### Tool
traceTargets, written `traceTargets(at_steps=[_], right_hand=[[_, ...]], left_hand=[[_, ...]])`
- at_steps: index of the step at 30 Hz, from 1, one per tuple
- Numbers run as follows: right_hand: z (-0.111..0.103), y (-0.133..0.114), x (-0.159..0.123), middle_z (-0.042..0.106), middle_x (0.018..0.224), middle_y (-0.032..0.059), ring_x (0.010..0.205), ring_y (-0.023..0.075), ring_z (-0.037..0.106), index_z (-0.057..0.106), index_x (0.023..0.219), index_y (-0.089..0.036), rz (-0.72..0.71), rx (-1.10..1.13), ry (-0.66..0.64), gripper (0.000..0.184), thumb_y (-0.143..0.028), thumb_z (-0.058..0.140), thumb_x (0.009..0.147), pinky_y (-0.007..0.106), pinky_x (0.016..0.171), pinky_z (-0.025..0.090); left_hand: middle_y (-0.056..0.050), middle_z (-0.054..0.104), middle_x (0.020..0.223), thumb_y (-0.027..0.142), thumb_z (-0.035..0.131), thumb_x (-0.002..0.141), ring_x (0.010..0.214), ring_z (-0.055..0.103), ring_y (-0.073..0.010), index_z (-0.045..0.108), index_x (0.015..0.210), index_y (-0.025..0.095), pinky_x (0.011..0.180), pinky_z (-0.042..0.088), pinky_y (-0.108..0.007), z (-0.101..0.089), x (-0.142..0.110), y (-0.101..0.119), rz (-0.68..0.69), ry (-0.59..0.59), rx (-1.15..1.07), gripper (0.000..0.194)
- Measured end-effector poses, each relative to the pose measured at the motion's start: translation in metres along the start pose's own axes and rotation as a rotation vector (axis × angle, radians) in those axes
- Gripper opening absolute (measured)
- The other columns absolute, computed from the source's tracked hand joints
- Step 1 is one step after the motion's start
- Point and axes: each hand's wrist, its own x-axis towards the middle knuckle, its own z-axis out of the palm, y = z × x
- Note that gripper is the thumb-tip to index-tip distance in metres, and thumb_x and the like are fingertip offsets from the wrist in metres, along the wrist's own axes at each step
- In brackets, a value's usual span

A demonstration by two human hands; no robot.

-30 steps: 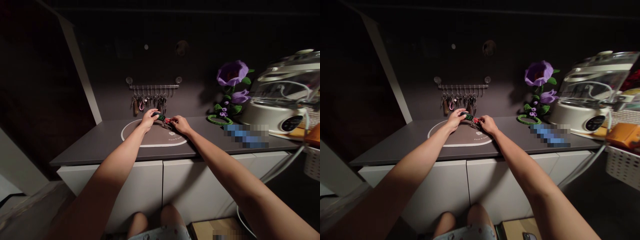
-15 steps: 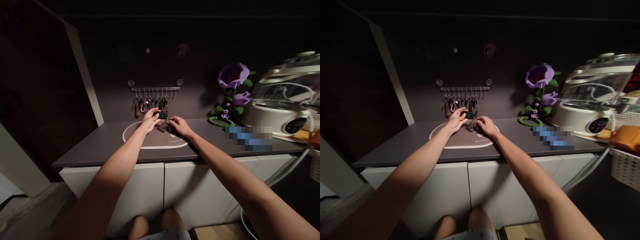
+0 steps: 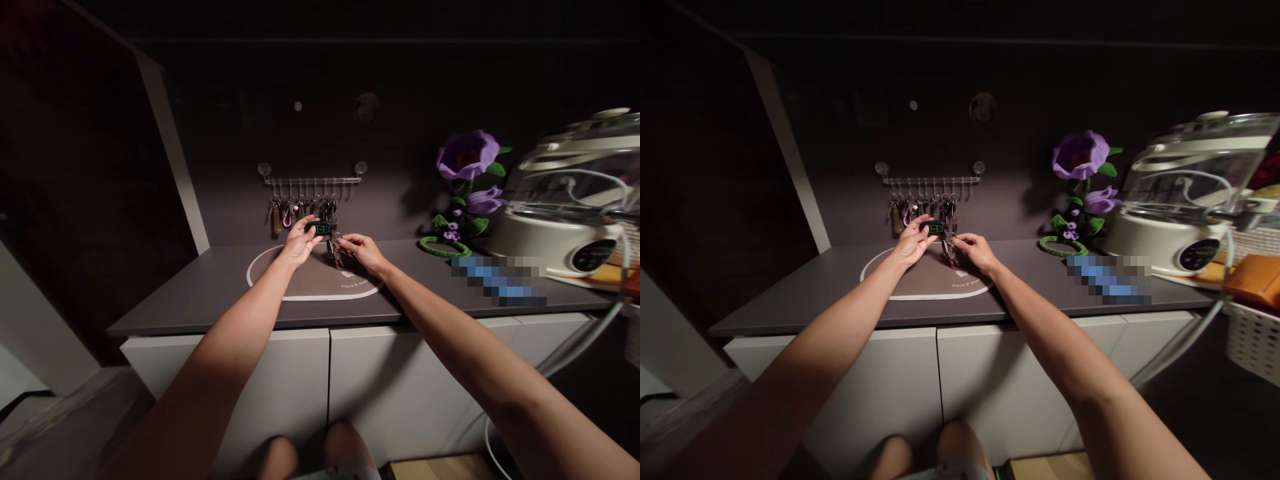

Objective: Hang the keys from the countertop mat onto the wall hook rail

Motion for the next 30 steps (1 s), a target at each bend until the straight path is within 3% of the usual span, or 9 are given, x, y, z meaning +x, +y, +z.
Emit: traceTargets(at_steps=[7, 17, 24, 30], right_hand=[[-0.004, -0.005, 0.001, 0.067, 0.074, 0.0032, 0.067, 0.0114, 0.058, 0.068, 0.077, -0.014, -0.041, 0.09, 0.094, 0.031, -0.037, 0.074, 0.057, 0.027, 0.072, 0.046], [-0.008, -0.006, 0.004, 0.067, 0.072, 0.0024, 0.062, 0.0118, 0.057, 0.069, 0.079, -0.016, -0.096, 0.13, 0.147, 0.031, -0.041, 0.072, 0.06, 0.026, 0.064, 0.045], [-0.008, -0.011, 0.006, 0.066, 0.07, 0.0002, 0.061, 0.0103, 0.055, 0.068, 0.076, -0.016, -0.115, 0.241, 0.251, 0.031, -0.038, 0.075, 0.055, 0.025, 0.064, 0.045], [-0.006, -0.013, 0.007, 0.063, 0.064, -0.0015, 0.054, 0.0104, 0.053, 0.066, 0.078, -0.017, -0.057, 0.347, 0.278, 0.036, -0.039, 0.076, 0.052, 0.026, 0.056, 0.045]], left_hand=[[-0.005, 0.055, 0.117, 0.02, 0.061, 0.075, 0.112, 0.05, -0.0175, 0.051, 0.11, 0.026, 0.096, 0.037, -0.046, -0.004, 0.003, -0.005, 0.007, 0.022, -0.029, 0.038], [-0.004, 0.058, 0.107, 0.007, 0.062, 0.07, 0.101, 0.055, -0.015, 0.055, 0.092, 0.017, 0.094, 0.041, -0.042, 0.001, -0.002, -0.013, -0.117, 0.045, -0.15, 0.025], [-0.004, 0.061, 0.091, 0.006, 0.066, 0.067, 0.087, 0.059, -0.0127, 0.054, 0.085, 0.014, 0.092, 0.044, -0.04, 0.01, -0.01, -0.013, -0.206, 0.0, -0.086, 0.023], [-0.001, 0.061, 0.082, 0.013, 0.074, 0.059, 0.071, 0.059, -0.0091, 0.053, 0.087, 0.014, 0.084, 0.047, -0.038, 0.014, -0.015, -0.017, -0.271, -0.088, 0.123, 0.035]])
